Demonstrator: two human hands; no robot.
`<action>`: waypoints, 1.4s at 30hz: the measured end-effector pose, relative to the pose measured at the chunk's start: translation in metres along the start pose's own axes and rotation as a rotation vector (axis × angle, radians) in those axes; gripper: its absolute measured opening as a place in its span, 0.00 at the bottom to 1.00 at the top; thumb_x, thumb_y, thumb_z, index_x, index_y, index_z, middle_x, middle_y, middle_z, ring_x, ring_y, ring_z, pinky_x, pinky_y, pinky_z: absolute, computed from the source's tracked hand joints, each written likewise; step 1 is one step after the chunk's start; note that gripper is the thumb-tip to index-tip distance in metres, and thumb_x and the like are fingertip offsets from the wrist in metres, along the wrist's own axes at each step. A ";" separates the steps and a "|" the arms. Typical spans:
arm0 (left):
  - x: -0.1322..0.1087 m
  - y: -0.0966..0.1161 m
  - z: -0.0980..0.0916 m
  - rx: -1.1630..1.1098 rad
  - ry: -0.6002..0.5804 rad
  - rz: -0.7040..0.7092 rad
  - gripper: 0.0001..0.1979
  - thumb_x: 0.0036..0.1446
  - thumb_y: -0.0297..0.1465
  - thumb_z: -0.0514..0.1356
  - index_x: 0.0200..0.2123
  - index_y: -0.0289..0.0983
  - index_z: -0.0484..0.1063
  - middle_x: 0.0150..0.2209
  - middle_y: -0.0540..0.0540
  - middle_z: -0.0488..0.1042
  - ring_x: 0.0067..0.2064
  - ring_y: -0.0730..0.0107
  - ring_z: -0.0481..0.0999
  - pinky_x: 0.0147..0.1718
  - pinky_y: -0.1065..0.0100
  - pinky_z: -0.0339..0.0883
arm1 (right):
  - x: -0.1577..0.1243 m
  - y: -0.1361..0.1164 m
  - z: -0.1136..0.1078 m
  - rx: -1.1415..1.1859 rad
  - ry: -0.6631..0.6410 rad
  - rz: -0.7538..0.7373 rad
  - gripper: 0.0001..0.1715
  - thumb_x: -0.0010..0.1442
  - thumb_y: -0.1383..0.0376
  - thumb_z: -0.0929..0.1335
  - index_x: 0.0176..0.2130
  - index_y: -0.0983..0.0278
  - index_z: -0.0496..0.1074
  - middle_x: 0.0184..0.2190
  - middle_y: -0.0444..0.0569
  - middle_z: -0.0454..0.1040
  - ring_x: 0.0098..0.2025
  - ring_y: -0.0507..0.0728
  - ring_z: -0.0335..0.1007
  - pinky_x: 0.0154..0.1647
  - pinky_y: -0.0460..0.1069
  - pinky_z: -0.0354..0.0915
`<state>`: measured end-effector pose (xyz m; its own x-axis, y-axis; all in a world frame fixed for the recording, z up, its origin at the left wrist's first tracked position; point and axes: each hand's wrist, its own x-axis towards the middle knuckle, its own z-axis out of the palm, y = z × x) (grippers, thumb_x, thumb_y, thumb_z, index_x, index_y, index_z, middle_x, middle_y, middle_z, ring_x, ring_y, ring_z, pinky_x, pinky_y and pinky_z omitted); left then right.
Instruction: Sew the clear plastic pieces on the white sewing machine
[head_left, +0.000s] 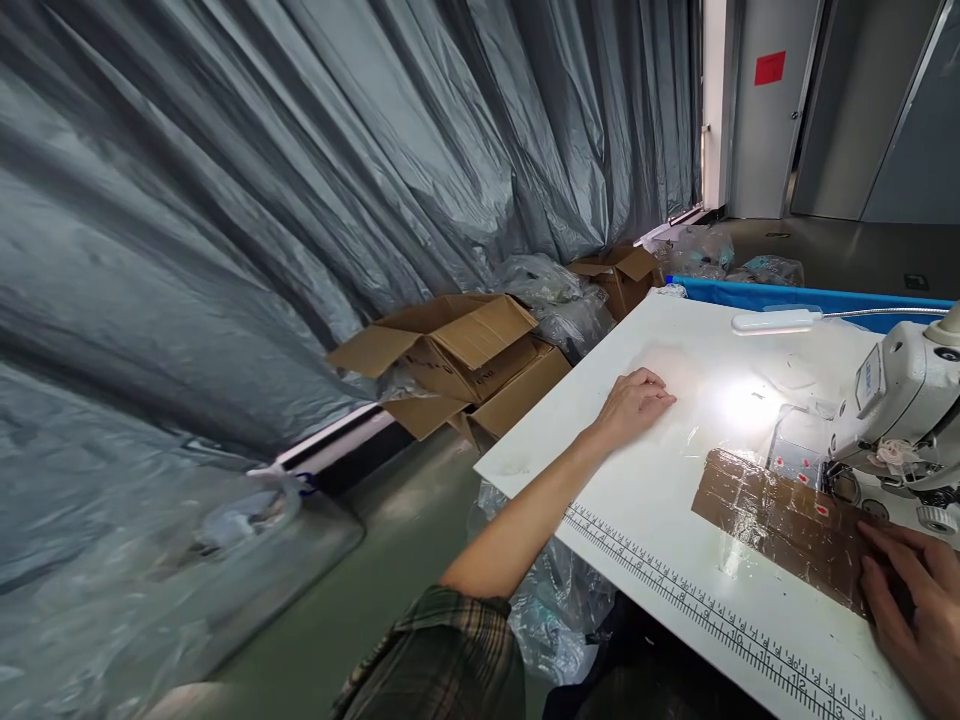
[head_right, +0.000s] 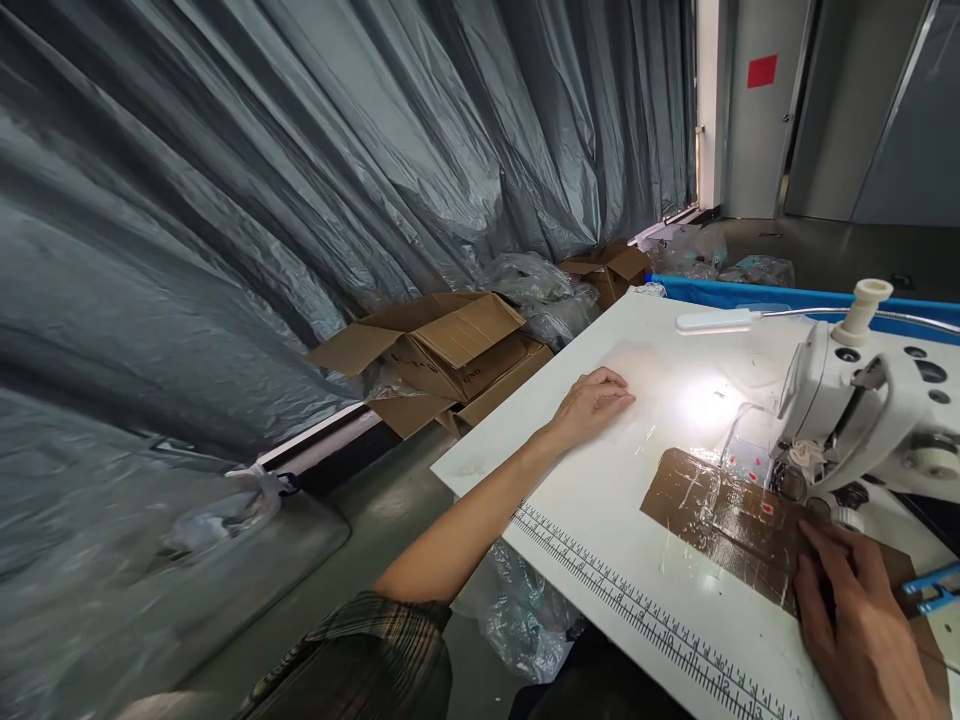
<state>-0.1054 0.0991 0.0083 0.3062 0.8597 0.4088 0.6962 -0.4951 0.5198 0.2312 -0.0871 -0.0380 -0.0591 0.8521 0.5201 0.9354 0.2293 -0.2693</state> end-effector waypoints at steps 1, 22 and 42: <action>-0.001 0.003 0.001 -0.013 0.030 -0.001 0.07 0.61 0.32 0.61 0.31 0.39 0.78 0.42 0.46 0.77 0.44 0.65 0.77 0.49 0.59 0.68 | 0.001 -0.001 -0.001 -0.002 0.002 -0.009 0.22 0.68 0.56 0.57 0.52 0.61 0.71 0.45 0.55 0.72 0.43 0.59 0.76 0.41 0.53 0.76; -0.025 0.052 0.040 0.041 -0.036 0.462 0.13 0.70 0.32 0.50 0.53 0.35 0.67 0.48 0.39 0.74 0.49 0.61 0.73 0.47 0.57 0.71 | 0.020 -0.057 -0.006 0.207 -0.204 -0.428 0.22 0.68 0.63 0.61 0.59 0.67 0.66 0.53 0.61 0.74 0.56 0.64 0.69 0.50 0.59 0.69; -0.012 0.041 0.020 -0.171 -0.086 0.034 0.11 0.58 0.39 0.58 0.29 0.39 0.66 0.27 0.52 0.74 0.28 0.74 0.71 0.27 0.72 0.63 | 0.029 -0.056 -0.016 0.250 -0.175 -0.452 0.24 0.65 0.62 0.63 0.57 0.71 0.65 0.52 0.64 0.72 0.55 0.64 0.67 0.51 0.59 0.66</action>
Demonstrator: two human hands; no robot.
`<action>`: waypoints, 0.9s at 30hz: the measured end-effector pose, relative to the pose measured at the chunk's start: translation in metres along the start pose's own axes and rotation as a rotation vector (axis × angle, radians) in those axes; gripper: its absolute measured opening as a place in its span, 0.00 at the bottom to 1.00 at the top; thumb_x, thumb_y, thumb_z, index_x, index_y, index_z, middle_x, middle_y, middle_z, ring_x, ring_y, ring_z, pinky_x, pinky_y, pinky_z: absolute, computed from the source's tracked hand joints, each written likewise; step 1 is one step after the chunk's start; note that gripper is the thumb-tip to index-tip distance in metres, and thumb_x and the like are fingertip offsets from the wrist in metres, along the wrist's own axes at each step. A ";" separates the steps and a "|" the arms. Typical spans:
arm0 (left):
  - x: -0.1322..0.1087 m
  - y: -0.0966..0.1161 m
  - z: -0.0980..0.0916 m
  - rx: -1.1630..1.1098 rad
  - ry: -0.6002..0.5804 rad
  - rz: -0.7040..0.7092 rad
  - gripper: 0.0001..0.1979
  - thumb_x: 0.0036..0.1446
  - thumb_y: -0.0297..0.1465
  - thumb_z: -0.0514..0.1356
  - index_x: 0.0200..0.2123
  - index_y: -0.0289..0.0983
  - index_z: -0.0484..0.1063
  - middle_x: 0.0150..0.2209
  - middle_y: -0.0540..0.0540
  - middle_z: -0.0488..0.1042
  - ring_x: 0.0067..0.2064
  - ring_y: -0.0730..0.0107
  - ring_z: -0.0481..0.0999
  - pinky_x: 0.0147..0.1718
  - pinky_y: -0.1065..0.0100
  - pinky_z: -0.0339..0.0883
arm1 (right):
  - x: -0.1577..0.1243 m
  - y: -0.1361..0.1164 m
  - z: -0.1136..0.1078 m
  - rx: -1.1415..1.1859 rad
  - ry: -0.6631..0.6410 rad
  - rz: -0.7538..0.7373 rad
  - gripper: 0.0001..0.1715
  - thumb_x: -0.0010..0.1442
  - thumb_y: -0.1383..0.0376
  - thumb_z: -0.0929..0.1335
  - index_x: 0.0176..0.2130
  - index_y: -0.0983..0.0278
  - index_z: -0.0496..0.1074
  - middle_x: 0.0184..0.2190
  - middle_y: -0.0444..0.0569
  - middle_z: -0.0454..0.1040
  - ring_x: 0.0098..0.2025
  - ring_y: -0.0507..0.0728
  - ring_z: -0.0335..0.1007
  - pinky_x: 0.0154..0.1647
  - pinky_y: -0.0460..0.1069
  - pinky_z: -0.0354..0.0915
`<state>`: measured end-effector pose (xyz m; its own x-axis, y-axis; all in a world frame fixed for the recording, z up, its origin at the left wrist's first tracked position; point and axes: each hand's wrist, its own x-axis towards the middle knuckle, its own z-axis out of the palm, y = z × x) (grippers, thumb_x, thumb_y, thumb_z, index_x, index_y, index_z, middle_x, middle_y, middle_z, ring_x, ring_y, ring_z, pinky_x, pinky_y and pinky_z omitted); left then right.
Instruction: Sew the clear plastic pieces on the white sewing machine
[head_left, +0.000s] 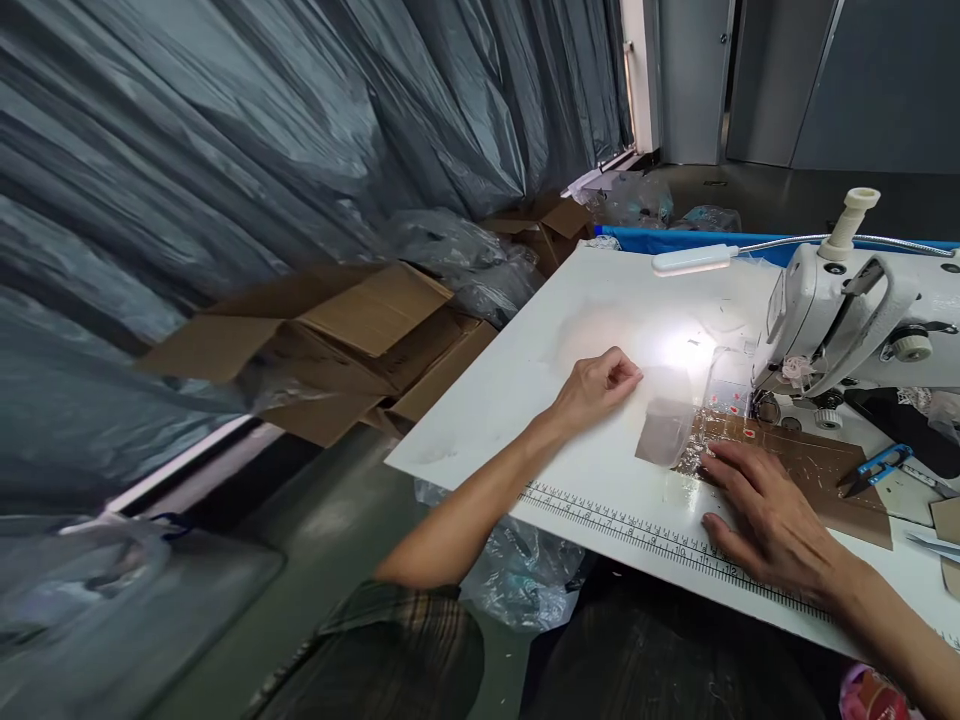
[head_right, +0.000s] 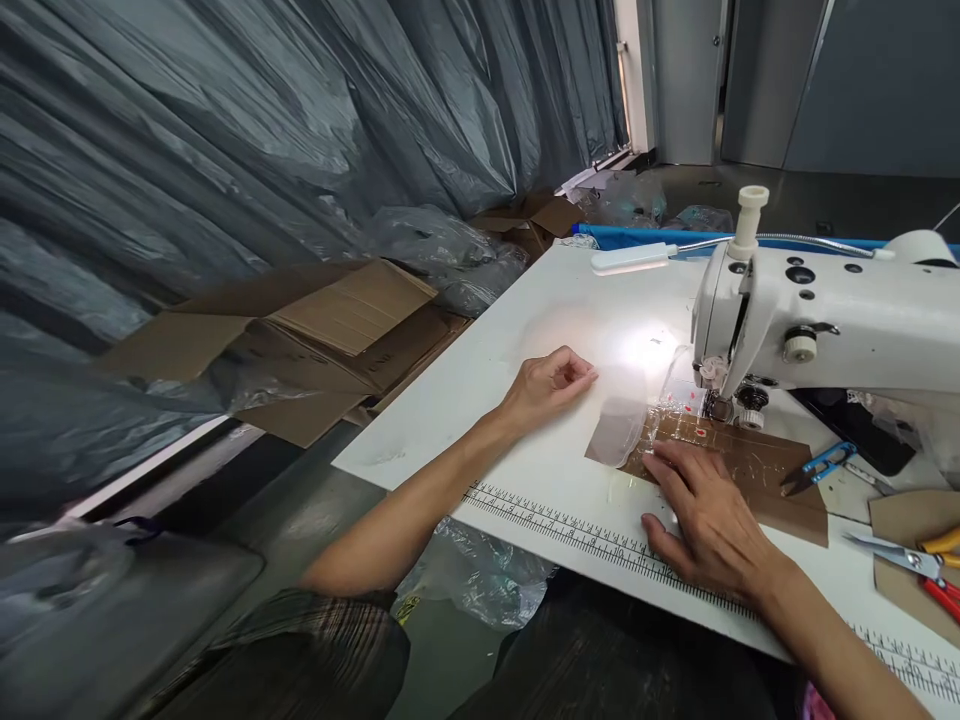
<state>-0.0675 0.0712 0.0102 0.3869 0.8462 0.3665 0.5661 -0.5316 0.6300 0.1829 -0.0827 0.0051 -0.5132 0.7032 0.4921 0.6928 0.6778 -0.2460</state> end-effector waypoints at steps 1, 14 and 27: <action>0.000 0.000 0.001 -0.034 0.000 -0.022 0.10 0.57 0.39 0.59 0.30 0.39 0.67 0.25 0.53 0.72 0.26 0.75 0.69 0.26 0.72 0.62 | 0.005 0.000 0.002 0.000 -0.032 -0.020 0.29 0.66 0.61 0.63 0.61 0.73 0.61 0.57 0.66 0.69 0.61 0.66 0.63 0.55 0.61 0.65; 0.013 -0.027 -0.023 -0.272 0.315 -0.228 0.17 0.50 0.36 0.66 0.42 0.37 0.71 0.36 0.48 0.76 0.37 0.70 0.77 0.42 0.66 0.72 | 0.009 -0.006 0.003 0.074 -0.176 -0.004 0.17 0.68 0.62 0.62 0.50 0.67 0.73 0.49 0.59 0.78 0.53 0.63 0.72 0.52 0.62 0.64; -0.011 0.022 0.023 0.198 -0.238 0.355 0.10 0.64 0.37 0.60 0.45 0.39 0.75 0.46 0.45 0.75 0.47 0.61 0.73 0.51 0.56 0.62 | -0.005 -0.017 -0.039 0.234 -0.105 0.193 0.15 0.68 0.65 0.62 0.48 0.60 0.75 0.42 0.54 0.77 0.44 0.57 0.75 0.42 0.53 0.74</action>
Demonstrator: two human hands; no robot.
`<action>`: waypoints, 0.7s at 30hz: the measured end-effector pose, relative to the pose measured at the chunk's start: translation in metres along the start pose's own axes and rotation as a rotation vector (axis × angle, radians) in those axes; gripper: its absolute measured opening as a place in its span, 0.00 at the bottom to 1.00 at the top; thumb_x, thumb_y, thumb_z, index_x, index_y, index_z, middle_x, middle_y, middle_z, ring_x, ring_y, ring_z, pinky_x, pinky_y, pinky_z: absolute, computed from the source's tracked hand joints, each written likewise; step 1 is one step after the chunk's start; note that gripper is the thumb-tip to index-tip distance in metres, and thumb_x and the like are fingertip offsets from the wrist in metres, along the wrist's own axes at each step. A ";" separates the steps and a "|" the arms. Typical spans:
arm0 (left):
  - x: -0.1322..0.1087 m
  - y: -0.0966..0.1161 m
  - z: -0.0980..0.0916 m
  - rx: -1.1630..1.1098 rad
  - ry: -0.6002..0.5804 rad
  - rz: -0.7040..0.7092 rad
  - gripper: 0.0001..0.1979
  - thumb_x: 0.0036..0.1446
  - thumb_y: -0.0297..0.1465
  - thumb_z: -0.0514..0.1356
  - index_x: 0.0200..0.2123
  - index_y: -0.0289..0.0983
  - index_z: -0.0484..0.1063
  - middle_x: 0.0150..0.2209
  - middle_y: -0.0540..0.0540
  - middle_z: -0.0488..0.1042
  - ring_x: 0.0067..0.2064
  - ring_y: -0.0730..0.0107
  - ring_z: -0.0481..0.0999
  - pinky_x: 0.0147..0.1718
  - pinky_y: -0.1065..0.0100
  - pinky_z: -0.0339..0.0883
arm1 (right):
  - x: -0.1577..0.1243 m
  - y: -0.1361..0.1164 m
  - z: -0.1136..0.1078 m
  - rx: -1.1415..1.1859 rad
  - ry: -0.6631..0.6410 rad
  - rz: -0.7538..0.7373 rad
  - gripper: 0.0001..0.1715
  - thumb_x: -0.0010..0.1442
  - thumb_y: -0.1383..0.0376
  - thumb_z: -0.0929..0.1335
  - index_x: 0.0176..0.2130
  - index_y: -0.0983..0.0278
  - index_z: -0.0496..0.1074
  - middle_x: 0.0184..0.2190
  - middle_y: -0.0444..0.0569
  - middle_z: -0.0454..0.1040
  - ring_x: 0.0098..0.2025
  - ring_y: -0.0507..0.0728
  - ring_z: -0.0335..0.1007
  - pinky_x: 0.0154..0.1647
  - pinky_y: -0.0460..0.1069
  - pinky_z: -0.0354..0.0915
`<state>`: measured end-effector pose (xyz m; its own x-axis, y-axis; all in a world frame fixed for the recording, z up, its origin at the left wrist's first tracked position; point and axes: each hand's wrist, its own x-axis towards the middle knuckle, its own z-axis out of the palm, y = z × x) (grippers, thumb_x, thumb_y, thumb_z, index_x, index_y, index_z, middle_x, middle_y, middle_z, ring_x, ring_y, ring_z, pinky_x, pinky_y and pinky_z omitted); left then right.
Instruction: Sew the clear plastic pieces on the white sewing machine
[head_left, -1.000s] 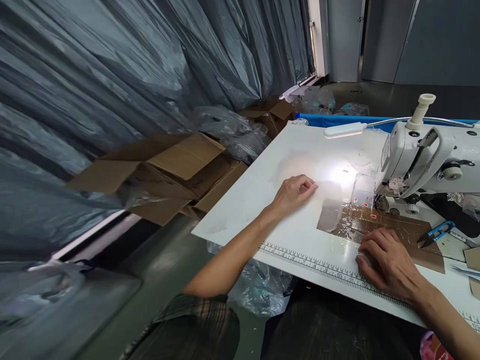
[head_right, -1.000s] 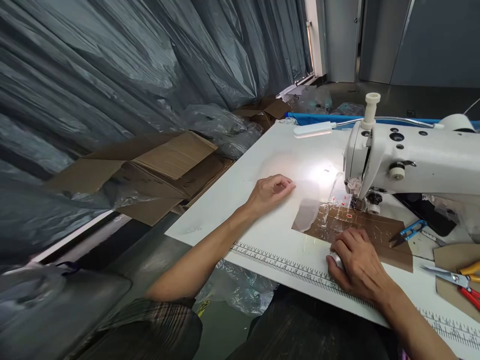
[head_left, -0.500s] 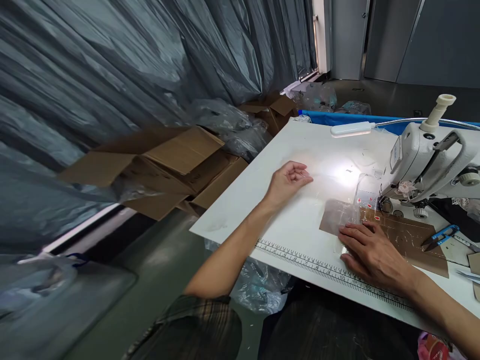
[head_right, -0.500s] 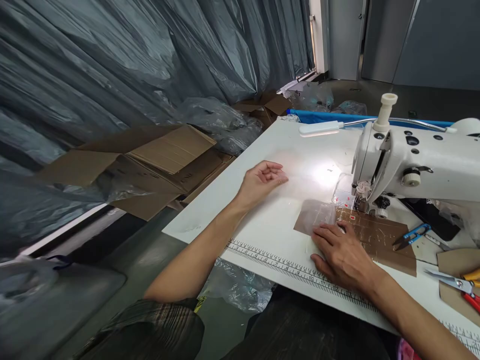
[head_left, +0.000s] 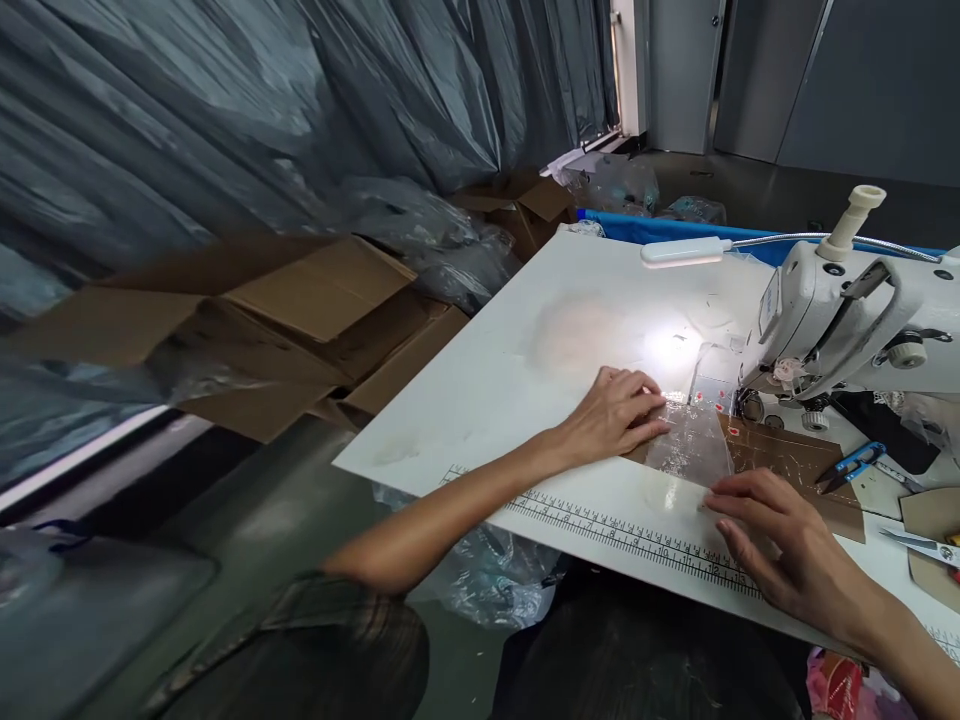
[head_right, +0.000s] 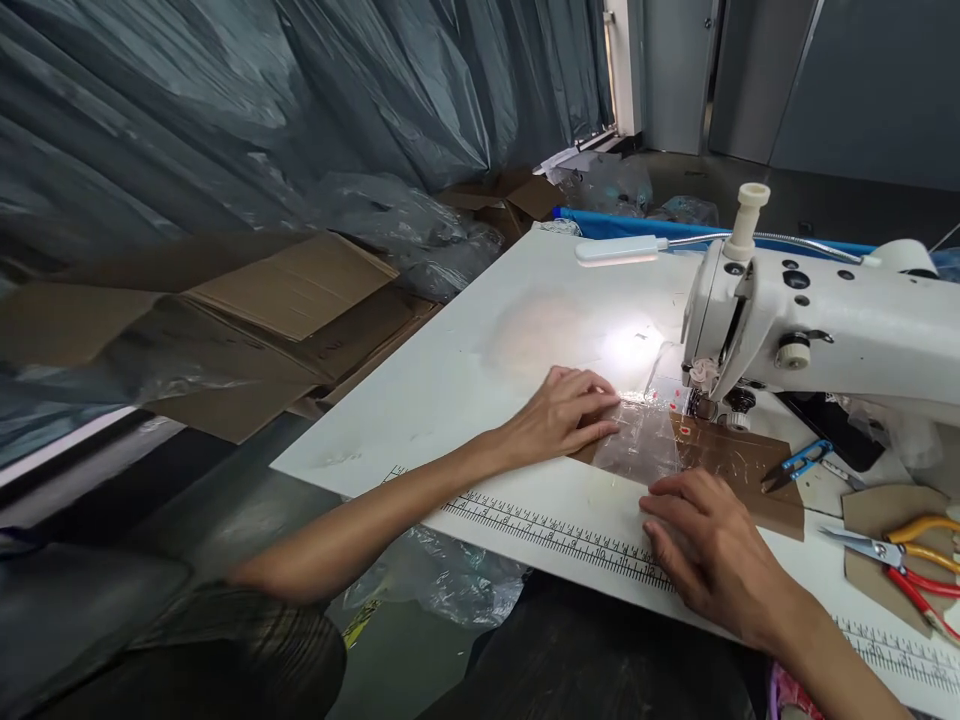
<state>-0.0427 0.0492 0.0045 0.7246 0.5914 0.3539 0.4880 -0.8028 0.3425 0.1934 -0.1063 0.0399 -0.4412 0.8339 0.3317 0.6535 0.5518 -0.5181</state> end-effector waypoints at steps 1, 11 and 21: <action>0.000 0.002 0.002 -0.040 -0.027 0.011 0.08 0.64 0.36 0.60 0.43 0.39 0.76 0.44 0.45 0.76 0.45 0.63 0.74 0.50 0.57 0.63 | 0.001 0.004 -0.001 0.019 0.015 0.022 0.15 0.68 0.65 0.62 0.48 0.60 0.75 0.43 0.54 0.77 0.44 0.57 0.76 0.42 0.52 0.75; -0.004 0.094 -0.023 -0.878 -0.356 -0.094 0.02 0.62 0.29 0.57 0.36 0.38 0.69 0.31 0.49 0.78 0.31 0.73 0.79 0.27 0.72 0.72 | 0.020 0.023 -0.005 0.254 0.080 0.212 0.29 0.67 0.50 0.63 0.61 0.60 0.67 0.60 0.57 0.70 0.63 0.63 0.66 0.60 0.63 0.67; -0.005 0.055 -0.030 -0.766 -0.113 -0.497 0.08 0.63 0.37 0.54 0.40 0.38 0.66 0.28 0.51 0.75 0.18 0.77 0.71 0.11 0.77 0.61 | 0.025 0.020 0.002 0.795 -0.268 0.580 0.30 0.58 0.48 0.69 0.52 0.64 0.74 0.29 0.45 0.74 0.20 0.47 0.61 0.19 0.45 0.63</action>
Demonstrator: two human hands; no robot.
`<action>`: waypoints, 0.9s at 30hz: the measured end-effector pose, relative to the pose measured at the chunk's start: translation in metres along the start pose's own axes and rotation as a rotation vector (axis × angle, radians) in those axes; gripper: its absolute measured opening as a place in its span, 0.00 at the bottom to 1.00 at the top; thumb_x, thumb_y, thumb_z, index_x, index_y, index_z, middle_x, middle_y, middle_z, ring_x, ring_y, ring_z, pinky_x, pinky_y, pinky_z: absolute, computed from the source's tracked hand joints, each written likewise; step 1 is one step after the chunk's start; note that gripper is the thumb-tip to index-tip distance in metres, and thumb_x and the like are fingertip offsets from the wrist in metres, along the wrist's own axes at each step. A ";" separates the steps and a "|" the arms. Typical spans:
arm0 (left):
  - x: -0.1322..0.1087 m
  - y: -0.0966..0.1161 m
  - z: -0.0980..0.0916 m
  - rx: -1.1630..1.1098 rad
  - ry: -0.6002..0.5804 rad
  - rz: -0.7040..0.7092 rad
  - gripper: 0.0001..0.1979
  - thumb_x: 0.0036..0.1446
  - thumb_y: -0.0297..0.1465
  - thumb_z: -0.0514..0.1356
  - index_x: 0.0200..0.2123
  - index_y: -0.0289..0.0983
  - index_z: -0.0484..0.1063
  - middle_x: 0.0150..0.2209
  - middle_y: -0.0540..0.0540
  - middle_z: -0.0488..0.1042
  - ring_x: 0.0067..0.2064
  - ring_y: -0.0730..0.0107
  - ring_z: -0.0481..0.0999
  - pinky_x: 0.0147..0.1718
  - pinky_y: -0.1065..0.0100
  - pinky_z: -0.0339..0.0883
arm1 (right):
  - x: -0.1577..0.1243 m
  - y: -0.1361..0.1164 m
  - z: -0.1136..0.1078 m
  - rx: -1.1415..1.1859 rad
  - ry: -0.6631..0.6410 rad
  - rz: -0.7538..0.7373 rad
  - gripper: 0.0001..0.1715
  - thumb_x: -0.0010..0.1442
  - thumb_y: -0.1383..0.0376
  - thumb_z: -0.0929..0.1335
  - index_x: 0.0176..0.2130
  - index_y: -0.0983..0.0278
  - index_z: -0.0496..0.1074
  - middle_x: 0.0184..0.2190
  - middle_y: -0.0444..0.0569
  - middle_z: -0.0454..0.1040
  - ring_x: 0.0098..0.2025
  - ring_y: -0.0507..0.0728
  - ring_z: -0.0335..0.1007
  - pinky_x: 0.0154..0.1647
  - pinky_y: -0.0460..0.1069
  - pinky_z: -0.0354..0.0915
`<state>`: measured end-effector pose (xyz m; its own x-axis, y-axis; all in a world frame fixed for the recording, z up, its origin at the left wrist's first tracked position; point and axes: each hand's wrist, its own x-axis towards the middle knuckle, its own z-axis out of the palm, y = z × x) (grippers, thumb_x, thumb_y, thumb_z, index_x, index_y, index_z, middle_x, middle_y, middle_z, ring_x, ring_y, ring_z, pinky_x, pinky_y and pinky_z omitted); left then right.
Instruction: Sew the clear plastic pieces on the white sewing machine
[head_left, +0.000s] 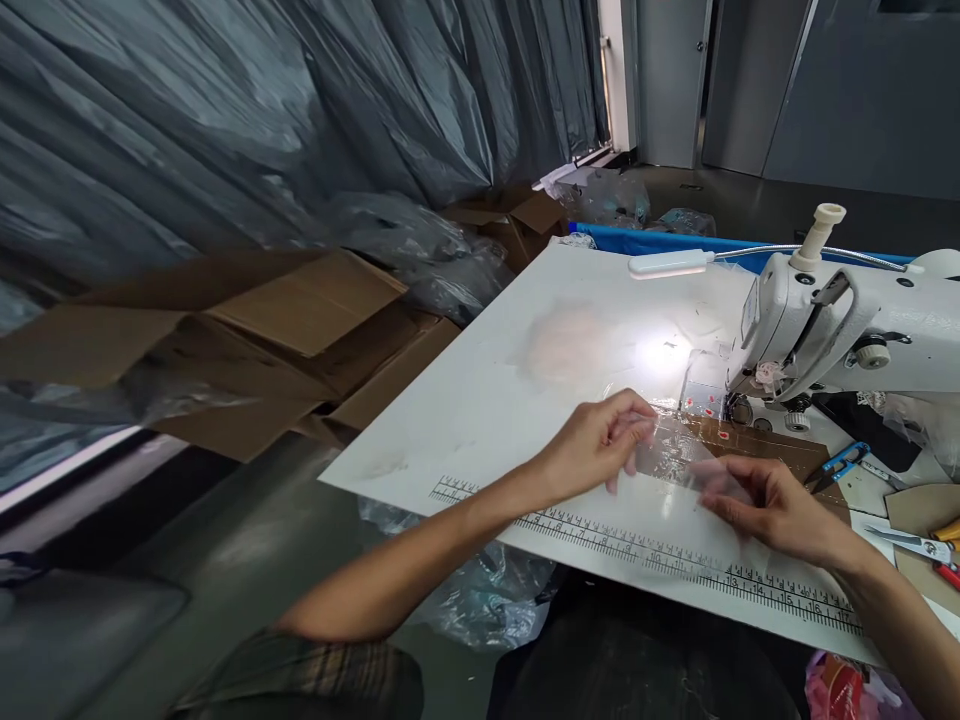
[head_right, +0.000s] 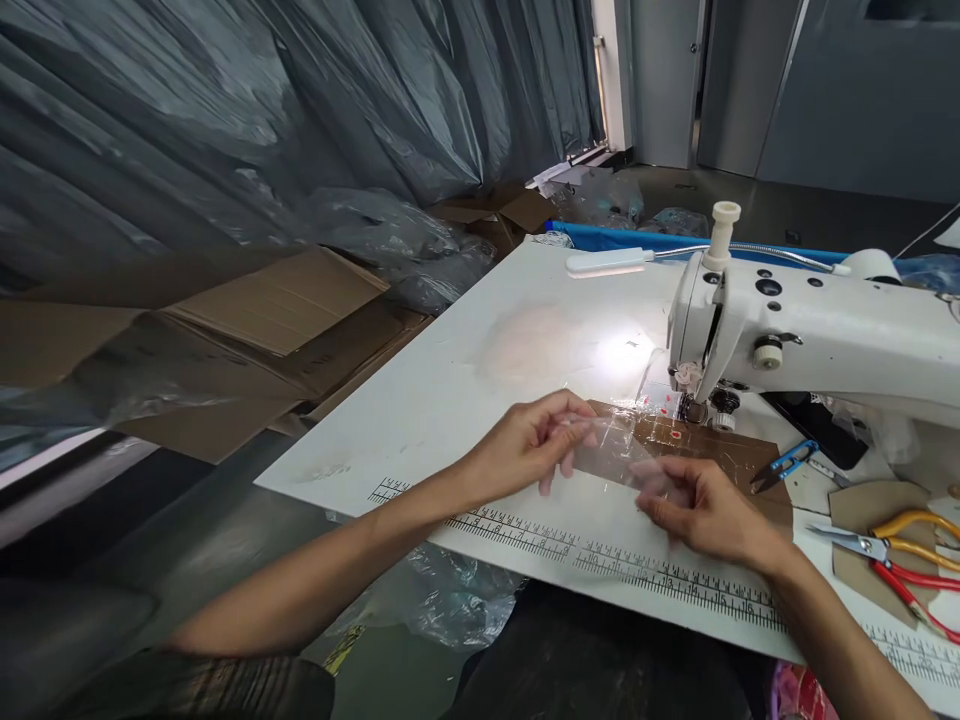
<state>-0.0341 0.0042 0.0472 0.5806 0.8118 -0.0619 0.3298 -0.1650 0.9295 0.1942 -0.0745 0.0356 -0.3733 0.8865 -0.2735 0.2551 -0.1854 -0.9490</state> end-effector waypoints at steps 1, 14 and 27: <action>0.004 -0.006 -0.003 0.104 0.048 0.011 0.08 0.64 0.36 0.53 0.41 0.38 0.67 0.26 0.52 0.74 0.18 0.77 0.70 0.13 0.76 0.62 | 0.002 0.003 -0.006 -0.067 0.071 -0.001 0.29 0.58 0.50 0.69 0.51 0.65 0.74 0.28 0.45 0.74 0.21 0.49 0.63 0.20 0.45 0.64; 0.098 -0.016 -0.012 1.099 0.051 0.499 0.11 0.68 0.29 0.49 0.41 0.36 0.72 0.41 0.43 0.75 0.39 0.65 0.74 0.36 0.66 0.66 | 0.014 0.036 -0.024 -0.606 0.664 -0.047 0.23 0.60 0.57 0.63 0.49 0.62 0.77 0.36 0.54 0.80 0.35 0.60 0.76 0.37 0.54 0.70; 0.158 0.005 0.014 0.832 -0.190 0.606 0.09 0.60 0.23 0.56 0.40 0.33 0.76 0.47 0.41 0.76 0.46 0.64 0.74 0.47 0.66 0.67 | 0.012 0.033 -0.029 -0.488 0.696 -0.118 0.22 0.60 0.57 0.63 0.46 0.64 0.78 0.36 0.52 0.81 0.34 0.58 0.76 0.37 0.52 0.70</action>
<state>0.0701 0.1234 0.0370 0.9034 0.3749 0.2080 0.3106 -0.9068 0.2850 0.2235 -0.0577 0.0053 0.1698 0.9764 0.1331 0.6640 -0.0135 -0.7476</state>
